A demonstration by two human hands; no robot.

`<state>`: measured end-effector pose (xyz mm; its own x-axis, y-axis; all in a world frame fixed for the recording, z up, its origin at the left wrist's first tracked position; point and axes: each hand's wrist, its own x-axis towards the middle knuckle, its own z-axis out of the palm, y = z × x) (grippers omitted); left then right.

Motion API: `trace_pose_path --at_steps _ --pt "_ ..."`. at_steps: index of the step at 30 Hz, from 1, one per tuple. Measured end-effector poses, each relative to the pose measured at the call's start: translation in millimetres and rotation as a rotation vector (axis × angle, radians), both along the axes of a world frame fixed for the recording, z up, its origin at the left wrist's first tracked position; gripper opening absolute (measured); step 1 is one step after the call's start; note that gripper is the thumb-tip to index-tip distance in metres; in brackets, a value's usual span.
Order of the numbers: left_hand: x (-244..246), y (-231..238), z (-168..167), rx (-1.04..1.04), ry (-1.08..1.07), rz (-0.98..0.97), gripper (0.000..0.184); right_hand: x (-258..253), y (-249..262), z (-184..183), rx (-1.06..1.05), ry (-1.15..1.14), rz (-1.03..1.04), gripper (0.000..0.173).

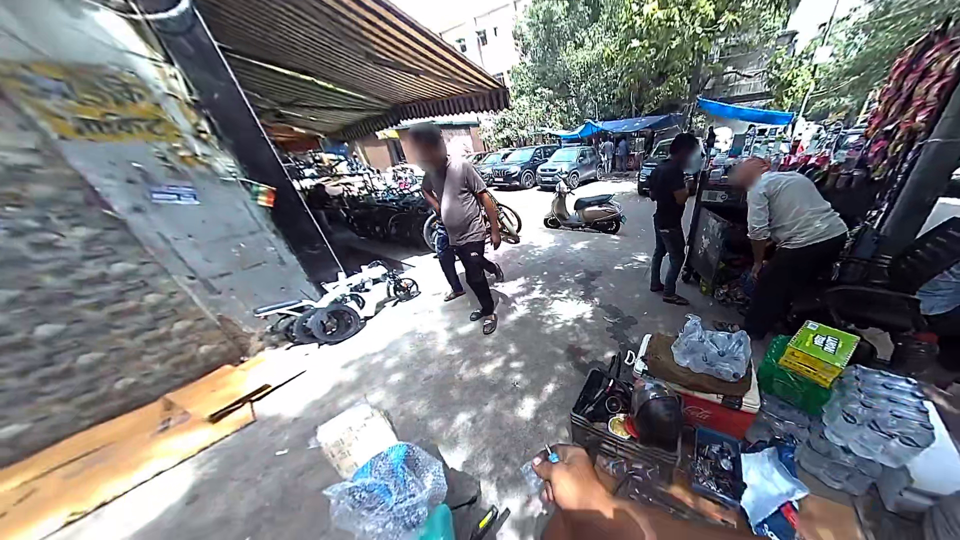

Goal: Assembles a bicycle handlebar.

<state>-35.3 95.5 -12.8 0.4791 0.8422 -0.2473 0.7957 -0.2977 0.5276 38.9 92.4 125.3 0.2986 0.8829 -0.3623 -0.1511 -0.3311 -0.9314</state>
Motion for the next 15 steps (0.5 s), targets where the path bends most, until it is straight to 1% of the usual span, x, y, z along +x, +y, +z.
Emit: trace_pose_path --at_steps 2,3,4,5,6,8,10,11,12,13,14,15 --pt "-1.3 3.1 -13.0 0.007 0.032 -0.017 0.090 17.1 11.5 3.3 -0.070 -0.002 0.376 0.023" --pt "-0.7 5.1 -15.4 0.005 0.043 -0.027 0.094 28.5 20.5 2.5 -0.066 0.028 0.496 0.025" --pt "0.4 4.5 -13.6 -0.008 0.046 -0.037 0.100 38.5 26.6 -2.1 -0.031 0.064 0.526 0.024" --pt "1.6 1.2 -12.0 -0.026 0.041 -0.041 0.106 43.4 26.8 -10.2 0.031 0.109 0.454 0.022" --pt "2.3 -2.8 -12.1 -0.040 0.034 -0.036 0.109 42.4 21.4 -19.0 0.106 0.161 0.307 0.018" --pt "1.5 -4.4 -12.6 -0.041 0.030 -0.036 0.112 28.6 7.0 -32.1 0.289 0.266 -0.064 0.010" --pt "2.4 -0.6 -10.3 -0.033 0.026 -0.039 0.115 14.1 4.2 -32.8 0.408 0.310 -0.416 0.001" --pt "4.5 -2.6 -8.2 -0.028 0.014 -0.039 0.115 11.9 6.4 -31.7 0.408 0.261 -0.512 0.001" --pt "4.6 -6.6 -7.4 -0.024 0.012 -0.042 0.113 11.2 8.5 -33.0 0.378 0.151 -0.534 0.007" --pt "2.1 -10.6 -7.3 -0.022 0.015 -0.043 0.108 11.6 8.3 -36.4 0.344 -0.024 -0.469 0.022" --pt "1.4 -12.2 -7.1 -0.019 0.022 -0.038 0.100 15.9 6.0 -38.3 0.341 -0.266 -0.288 0.043" --pt "1.9 -11.1 -8.1 -0.007 0.036 -0.038 0.091 23.1 3.8 -37.2 0.383 -0.574 -0.064 0.059"
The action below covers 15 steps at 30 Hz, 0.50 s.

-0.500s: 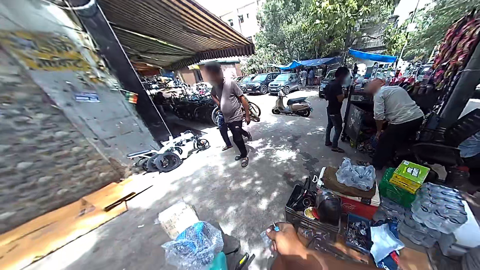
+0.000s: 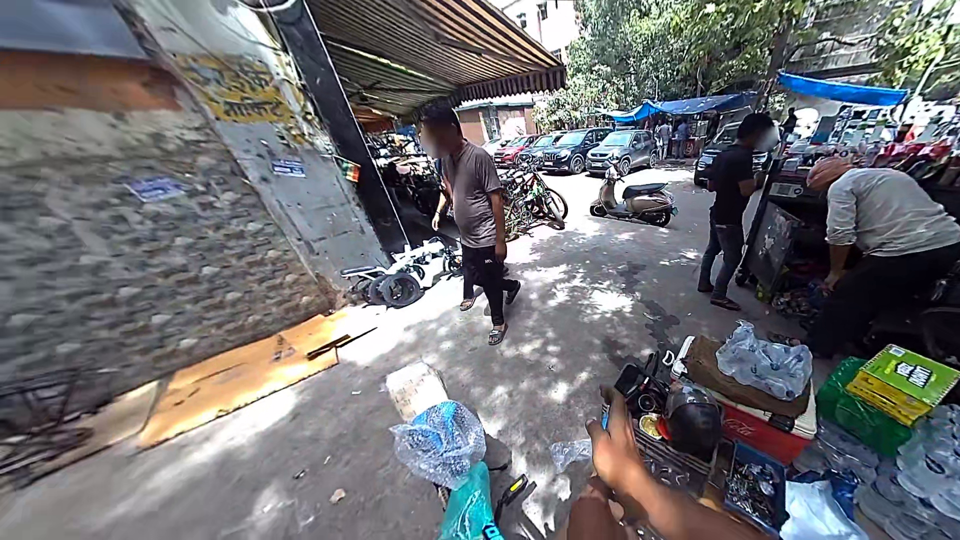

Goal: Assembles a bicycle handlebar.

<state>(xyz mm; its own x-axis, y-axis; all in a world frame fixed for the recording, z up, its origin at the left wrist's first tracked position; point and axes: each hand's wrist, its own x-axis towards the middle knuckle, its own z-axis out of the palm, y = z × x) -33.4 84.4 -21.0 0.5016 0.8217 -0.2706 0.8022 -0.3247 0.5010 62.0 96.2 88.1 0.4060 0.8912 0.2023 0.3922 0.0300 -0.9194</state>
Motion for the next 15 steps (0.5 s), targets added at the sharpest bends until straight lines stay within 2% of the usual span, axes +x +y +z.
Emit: trace_pose_path --at_steps 1,3,4,6,7,8,10,13,15 --pt "-0.2 1.8 -3.3 0.016 0.025 -0.009 0.085 7.8 -3.4 4.4 0.024 -0.368 0.172 0.064" --pt "-1.4 4.2 -5.6 0.019 0.099 -0.063 0.082 28.8 -3.4 17.2 0.176 -1.010 0.560 0.048" --pt "-1.7 4.4 -6.9 0.031 0.101 -0.063 0.082 40.0 3.0 29.3 0.231 -1.234 0.760 0.042" --pt "2.4 5.4 -13.1 0.057 0.015 -0.012 0.093 54.2 14.9 68.9 -0.005 -1.463 1.137 0.041" --pt "6.3 6.9 -18.2 0.074 -0.013 0.007 0.100 57.4 18.8 82.0 -0.177 -1.500 1.229 0.033" --pt "9.1 7.2 -21.7 0.076 -0.009 0.013 0.106 58.7 20.0 86.7 -0.305 -1.524 1.258 0.028" --pt "10.3 7.2 -21.2 0.067 0.034 0.014 0.109 52.0 17.2 89.3 -0.430 -1.509 1.184 0.026" --pt "11.9 7.4 -14.6 0.012 0.074 0.039 0.101 30.4 15.7 88.5 -0.712 -1.219 0.813 0.033" --pt "14.3 6.1 -15.5 -0.001 0.071 0.055 0.095 22.2 6.0 85.9 -0.803 -1.083 0.594 0.032"
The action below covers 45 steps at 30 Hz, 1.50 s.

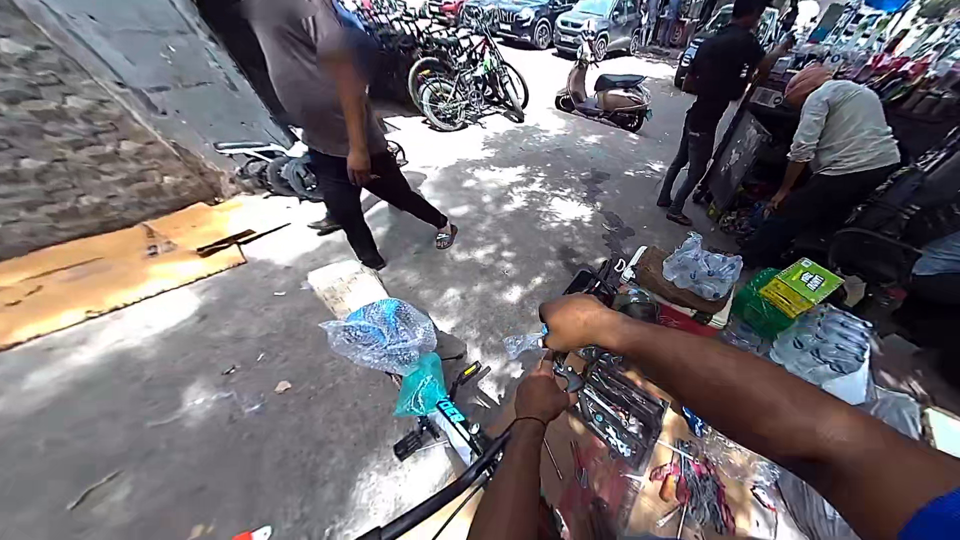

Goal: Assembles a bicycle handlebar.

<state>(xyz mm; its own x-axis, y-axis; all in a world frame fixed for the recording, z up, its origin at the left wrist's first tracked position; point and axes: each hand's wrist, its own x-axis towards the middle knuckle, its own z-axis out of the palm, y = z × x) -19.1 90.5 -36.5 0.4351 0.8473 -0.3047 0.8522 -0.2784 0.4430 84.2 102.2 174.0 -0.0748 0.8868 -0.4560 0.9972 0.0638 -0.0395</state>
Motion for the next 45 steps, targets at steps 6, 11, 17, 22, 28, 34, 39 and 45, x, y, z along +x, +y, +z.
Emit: trace_pose_path --at_steps 6,11,17,22,28,34,39,45 --pt "-3.2 -4.7 6.1 0.030 -0.056 -0.007 0.096 37.6 -0.8 -4.4 -0.293 0.278 0.443 0.029" --pt "-9.0 -9.8 10.4 0.000 -0.084 0.000 0.066 26.3 5.2 -9.3 -0.448 0.596 0.337 0.032" --pt "-9.4 -9.8 10.4 -0.014 -0.089 -0.026 0.071 20.9 -0.2 -13.2 -0.338 0.709 0.099 0.045" --pt "-9.2 -6.8 12.9 -0.034 -0.176 -0.008 0.074 -26.5 -33.6 -44.6 0.180 1.138 -0.898 0.043" --pt "-6.6 -8.8 10.0 -0.042 -0.059 -0.050 0.060 -10.7 -28.5 -52.0 0.289 0.899 -0.126 0.039" --pt "-14.4 -15.8 32.6 -0.081 -0.204 0.009 0.071 -15.6 -23.2 -71.6 0.469 1.224 -0.126 0.061" --pt "-9.2 -16.4 29.5 -0.051 -0.142 -0.029 0.082 -38.7 -21.5 -87.0 0.844 1.384 -0.500 0.059" --pt "-34.0 -21.1 17.5 -0.013 -0.087 -0.118 0.086 -43.2 -21.9 -84.8 0.650 1.351 -0.327 0.019"
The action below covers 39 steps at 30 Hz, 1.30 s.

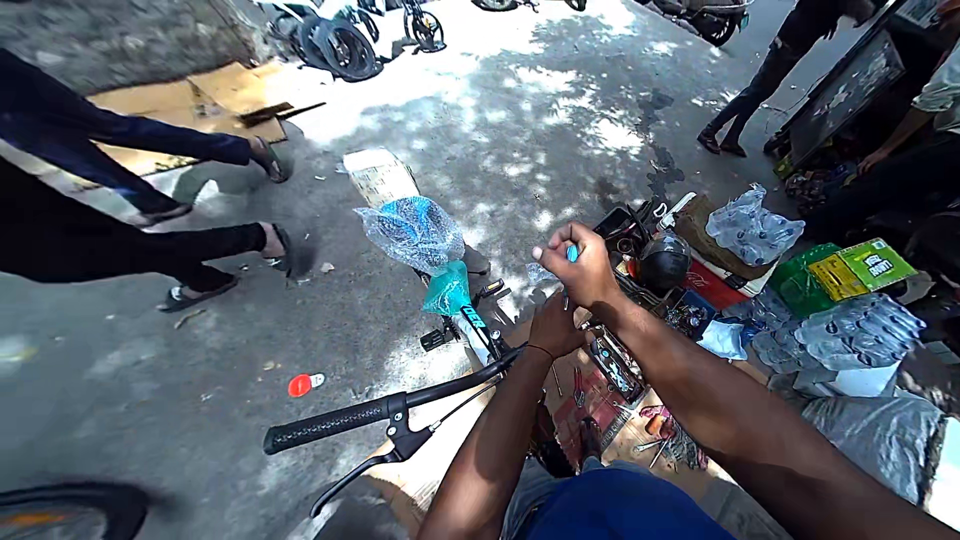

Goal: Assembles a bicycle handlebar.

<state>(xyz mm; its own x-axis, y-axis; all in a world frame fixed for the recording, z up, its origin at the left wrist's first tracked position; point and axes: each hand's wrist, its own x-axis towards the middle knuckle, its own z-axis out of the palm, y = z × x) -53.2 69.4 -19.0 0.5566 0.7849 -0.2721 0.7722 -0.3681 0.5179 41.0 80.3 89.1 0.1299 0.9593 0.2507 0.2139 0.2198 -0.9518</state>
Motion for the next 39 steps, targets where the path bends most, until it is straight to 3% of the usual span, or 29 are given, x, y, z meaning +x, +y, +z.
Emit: trace_pose_path --at_steps 2,3,5,7,9,12,15,17,20,22,26,33,39 --pt "-35.8 -18.1 -1.6 0.104 -0.076 0.052 0.094 3.9 3.4 16.5 -0.115 0.037 0.171 0.026" --pt "-60.1 -30.1 2.0 0.140 -0.059 0.076 0.096 0.4 6.8 30.5 -0.132 0.124 0.182 0.019" --pt "-114.3 -51.0 11.6 0.202 0.116 0.075 0.103 -10.6 10.9 70.0 -0.006 0.220 0.192 0.012" --pt "-168.4 -70.3 23.6 0.205 0.322 0.084 0.112 -14.9 12.0 116.1 0.136 0.096 0.283 0.010" --pt "-220.0 -87.7 27.7 0.249 0.395 0.132 0.114 -3.9 5.3 137.1 0.150 -0.073 0.345 0.009" --pt "-274.2 -102.3 25.6 0.394 0.394 0.197 0.116 35.7 -19.3 102.2 0.075 -0.342 0.217 0.021" --pt "-294.0 -105.8 23.4 0.459 0.329 0.361 0.108 80.6 -51.0 32.3 -0.145 -0.699 0.082 0.056" --pt "-292.5 -104.6 20.9 0.457 0.329 0.461 0.100 99.2 -45.7 5.8 -0.246 -0.958 0.103 0.076" --pt "-286.4 -96.2 19.8 0.419 0.355 0.510 0.095 117.0 -4.0 -11.4 -0.249 -1.256 0.291 0.096" --pt "-287.0 -93.4 19.9 0.403 0.371 0.535 0.092 122.2 27.5 -24.1 -0.271 -1.380 0.454 0.095" --pt "-292.0 -93.9 16.1 0.428 0.360 0.564 0.087 129.1 52.5 -73.0 -0.353 -1.512 0.642 0.069" --pt "-305.6 -85.6 9.0 0.419 0.296 0.501 0.084 133.5 16.7 -80.0 -0.456 -1.369 0.535 0.064" --pt "-297.1 -99.8 12.5 0.405 0.294 0.522 0.084 128.9 17.3 -86.3 -0.475 -1.326 0.486 0.060"
